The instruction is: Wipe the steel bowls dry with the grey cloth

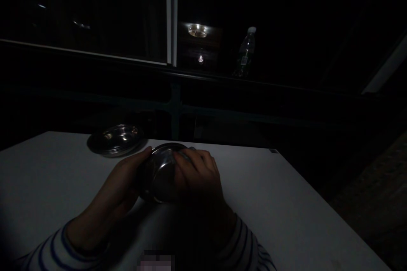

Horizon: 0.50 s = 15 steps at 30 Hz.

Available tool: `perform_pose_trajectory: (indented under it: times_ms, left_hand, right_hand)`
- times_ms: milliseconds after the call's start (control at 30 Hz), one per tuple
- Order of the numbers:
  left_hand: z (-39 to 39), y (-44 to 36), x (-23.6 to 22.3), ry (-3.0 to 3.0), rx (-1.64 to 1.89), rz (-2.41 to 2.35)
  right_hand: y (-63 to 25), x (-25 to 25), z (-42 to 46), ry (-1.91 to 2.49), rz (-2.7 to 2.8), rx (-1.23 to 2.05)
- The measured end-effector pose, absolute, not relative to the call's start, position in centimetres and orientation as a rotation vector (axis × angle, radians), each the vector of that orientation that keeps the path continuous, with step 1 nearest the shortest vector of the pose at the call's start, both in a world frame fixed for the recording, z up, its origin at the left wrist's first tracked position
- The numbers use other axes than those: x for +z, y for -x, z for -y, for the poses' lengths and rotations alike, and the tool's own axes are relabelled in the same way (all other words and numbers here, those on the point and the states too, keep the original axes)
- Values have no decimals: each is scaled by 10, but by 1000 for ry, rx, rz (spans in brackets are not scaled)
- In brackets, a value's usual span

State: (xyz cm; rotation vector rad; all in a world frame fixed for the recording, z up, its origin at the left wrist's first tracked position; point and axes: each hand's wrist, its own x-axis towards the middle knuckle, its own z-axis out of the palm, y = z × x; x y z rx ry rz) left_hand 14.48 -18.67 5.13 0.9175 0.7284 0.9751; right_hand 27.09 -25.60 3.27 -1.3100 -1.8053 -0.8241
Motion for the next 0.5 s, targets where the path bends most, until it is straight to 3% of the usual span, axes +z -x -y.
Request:
perform_pose_trajectory:
  times_ms: [500]
  left_hand:
    - [178,-141,61,-747,937,-764]
  right_hand:
    - [-269,31,256,1232,1837,-842]
